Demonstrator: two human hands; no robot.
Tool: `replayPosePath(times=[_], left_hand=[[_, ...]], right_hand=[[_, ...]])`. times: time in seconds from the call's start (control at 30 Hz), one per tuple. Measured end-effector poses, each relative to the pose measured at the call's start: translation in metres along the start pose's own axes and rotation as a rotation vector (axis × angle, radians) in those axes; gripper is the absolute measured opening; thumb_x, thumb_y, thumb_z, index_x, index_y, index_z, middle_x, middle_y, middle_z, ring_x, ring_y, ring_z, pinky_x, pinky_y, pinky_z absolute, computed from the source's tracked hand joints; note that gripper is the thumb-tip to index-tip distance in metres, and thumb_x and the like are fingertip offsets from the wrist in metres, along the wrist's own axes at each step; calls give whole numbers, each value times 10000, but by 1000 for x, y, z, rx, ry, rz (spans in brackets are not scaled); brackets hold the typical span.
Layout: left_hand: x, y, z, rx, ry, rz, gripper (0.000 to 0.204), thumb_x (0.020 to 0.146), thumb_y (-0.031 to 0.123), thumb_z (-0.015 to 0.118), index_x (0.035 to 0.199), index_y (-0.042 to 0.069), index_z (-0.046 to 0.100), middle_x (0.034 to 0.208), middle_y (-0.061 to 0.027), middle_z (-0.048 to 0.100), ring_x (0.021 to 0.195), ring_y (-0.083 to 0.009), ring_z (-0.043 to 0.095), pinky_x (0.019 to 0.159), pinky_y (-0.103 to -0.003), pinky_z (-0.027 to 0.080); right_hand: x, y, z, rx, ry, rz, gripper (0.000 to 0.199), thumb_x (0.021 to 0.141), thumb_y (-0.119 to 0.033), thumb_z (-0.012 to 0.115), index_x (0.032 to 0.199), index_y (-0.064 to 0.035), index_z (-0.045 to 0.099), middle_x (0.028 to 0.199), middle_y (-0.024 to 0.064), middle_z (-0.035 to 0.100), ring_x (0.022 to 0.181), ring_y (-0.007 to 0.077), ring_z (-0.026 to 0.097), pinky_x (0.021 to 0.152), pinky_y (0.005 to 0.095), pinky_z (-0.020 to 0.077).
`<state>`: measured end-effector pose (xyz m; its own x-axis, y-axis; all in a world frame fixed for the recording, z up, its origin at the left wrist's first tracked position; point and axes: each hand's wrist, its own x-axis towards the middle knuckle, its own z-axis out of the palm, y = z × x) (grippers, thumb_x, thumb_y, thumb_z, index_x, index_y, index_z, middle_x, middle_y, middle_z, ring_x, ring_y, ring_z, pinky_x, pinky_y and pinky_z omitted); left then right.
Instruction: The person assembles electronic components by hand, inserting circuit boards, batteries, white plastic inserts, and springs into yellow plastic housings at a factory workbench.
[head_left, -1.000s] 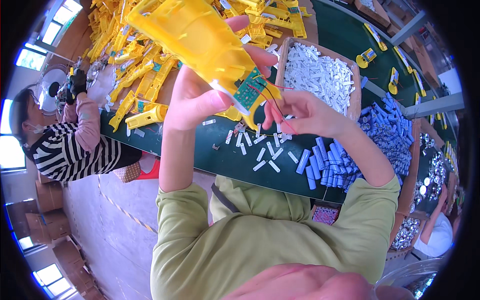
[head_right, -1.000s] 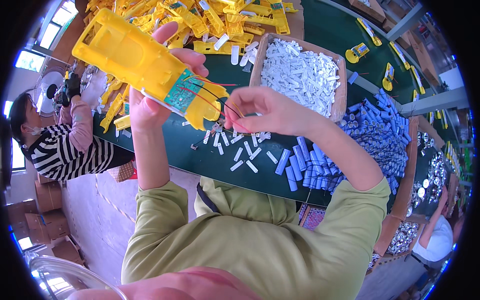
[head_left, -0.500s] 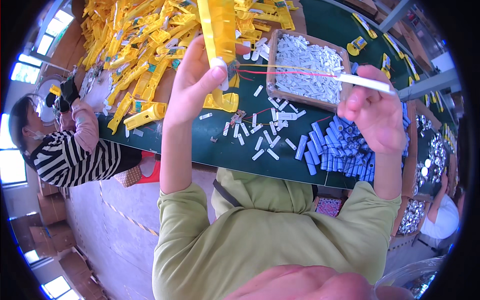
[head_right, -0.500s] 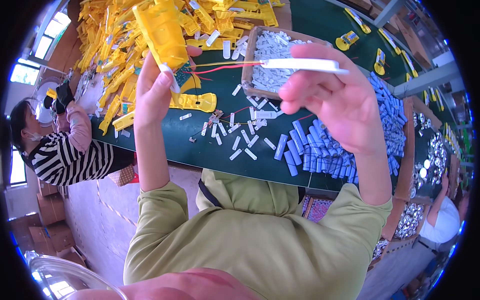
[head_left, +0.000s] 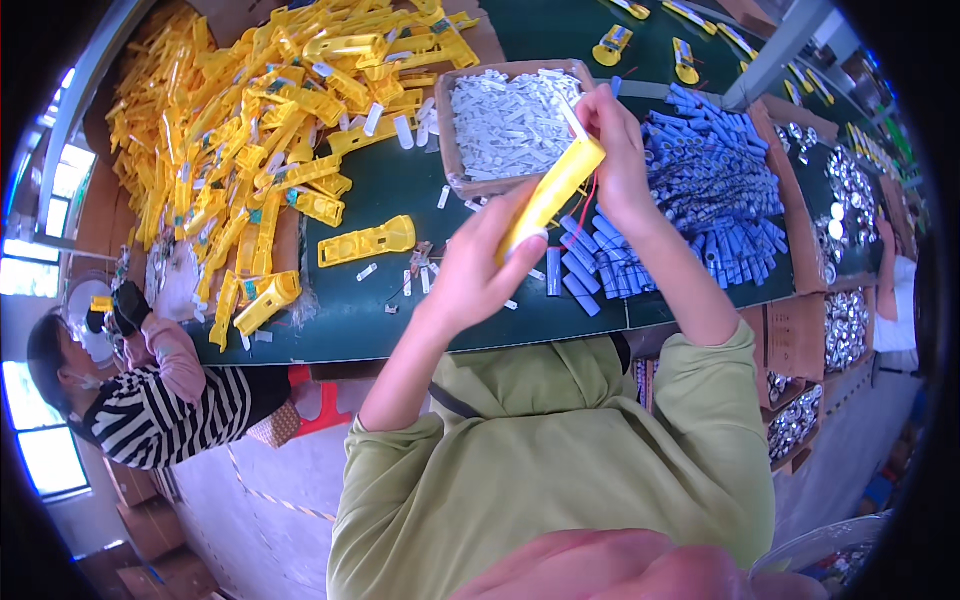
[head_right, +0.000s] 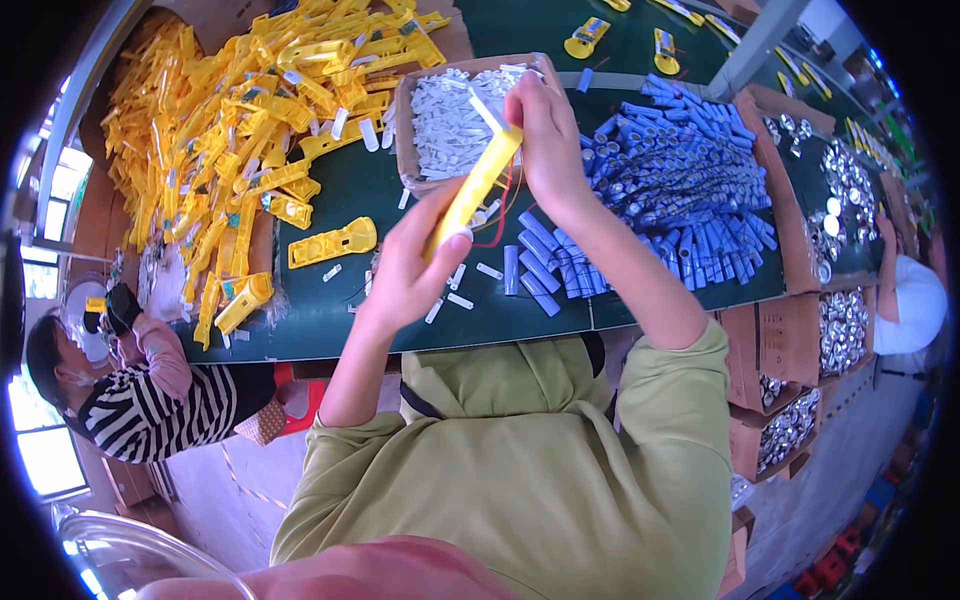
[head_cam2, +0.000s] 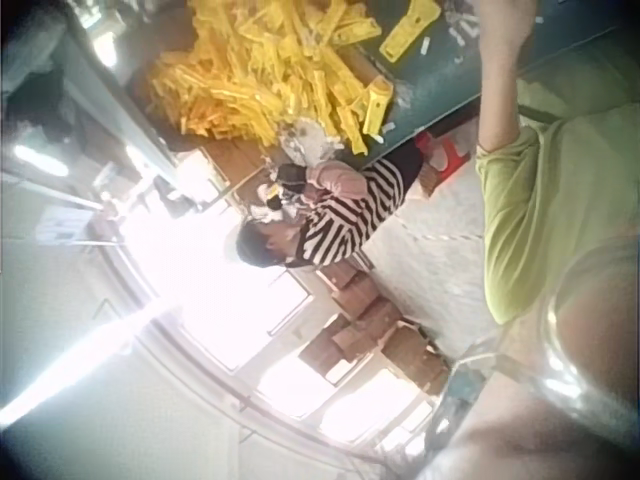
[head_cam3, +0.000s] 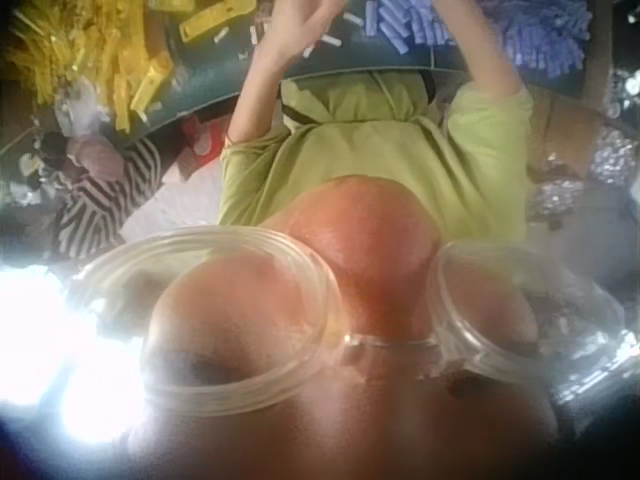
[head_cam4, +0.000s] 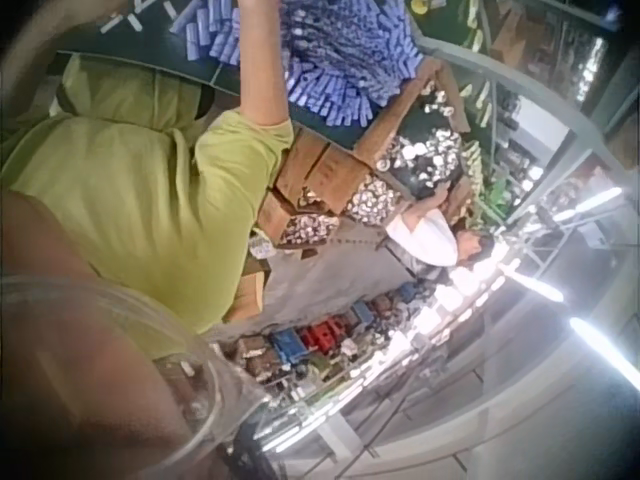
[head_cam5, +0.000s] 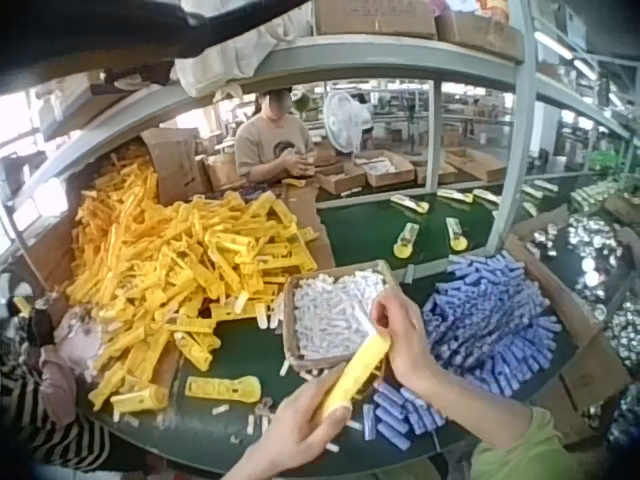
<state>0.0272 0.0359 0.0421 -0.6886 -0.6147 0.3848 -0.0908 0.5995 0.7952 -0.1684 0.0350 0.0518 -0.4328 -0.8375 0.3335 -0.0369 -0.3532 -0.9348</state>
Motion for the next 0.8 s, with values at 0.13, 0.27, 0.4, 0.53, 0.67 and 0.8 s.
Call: replayPosePath(times=[0.13,0.27,0.4,0.53,0.67,0.8], left_hand=[[-8,5,14,-419,-156,-284,404,908,230,463,1218,-29,453,915,-86,580,786,-126,544,697,-243,437],[-8,-4,5,-761,-216,-379,505,904,395,455,1177,-30,472,908,-106,589,748,-155,568,647,-258,457],[-11,-6,16,-1041,-218,-422,613,891,475,452,1211,-47,430,892,-126,573,678,-173,561,587,-278,464],[-18,-8,19,-1325,-214,-513,662,904,500,397,1248,-66,392,840,-140,557,633,-194,543,533,-301,445],[-29,2,25,-1400,-322,-501,589,887,490,435,1183,-20,440,858,-152,584,637,-204,576,529,-291,471],[-30,12,17,-1220,-311,-465,614,883,514,440,1174,-26,439,841,-150,585,631,-187,576,540,-276,478]], right_hand=[[-13,13,-8,36,124,-78,458,981,-376,293,901,-17,566,841,82,598,806,143,575,789,274,449],[-41,10,-24,213,-215,184,685,959,-527,166,1094,9,571,1032,137,628,1046,219,560,919,329,408],[-40,8,-37,22,-335,-37,471,970,-375,322,1037,18,572,962,73,609,964,129,554,872,269,399],[-64,4,-20,170,-227,-54,233,879,-145,494,1048,5,549,923,54,598,885,128,568,818,262,428],[-66,32,-32,-464,-87,-397,190,828,-42,544,1016,-16,560,894,124,619,835,272,629,710,294,477],[-82,6,-19,-342,-131,-400,201,840,-48,532,1036,-14,564,866,143,624,802,276,640,674,306,481]])
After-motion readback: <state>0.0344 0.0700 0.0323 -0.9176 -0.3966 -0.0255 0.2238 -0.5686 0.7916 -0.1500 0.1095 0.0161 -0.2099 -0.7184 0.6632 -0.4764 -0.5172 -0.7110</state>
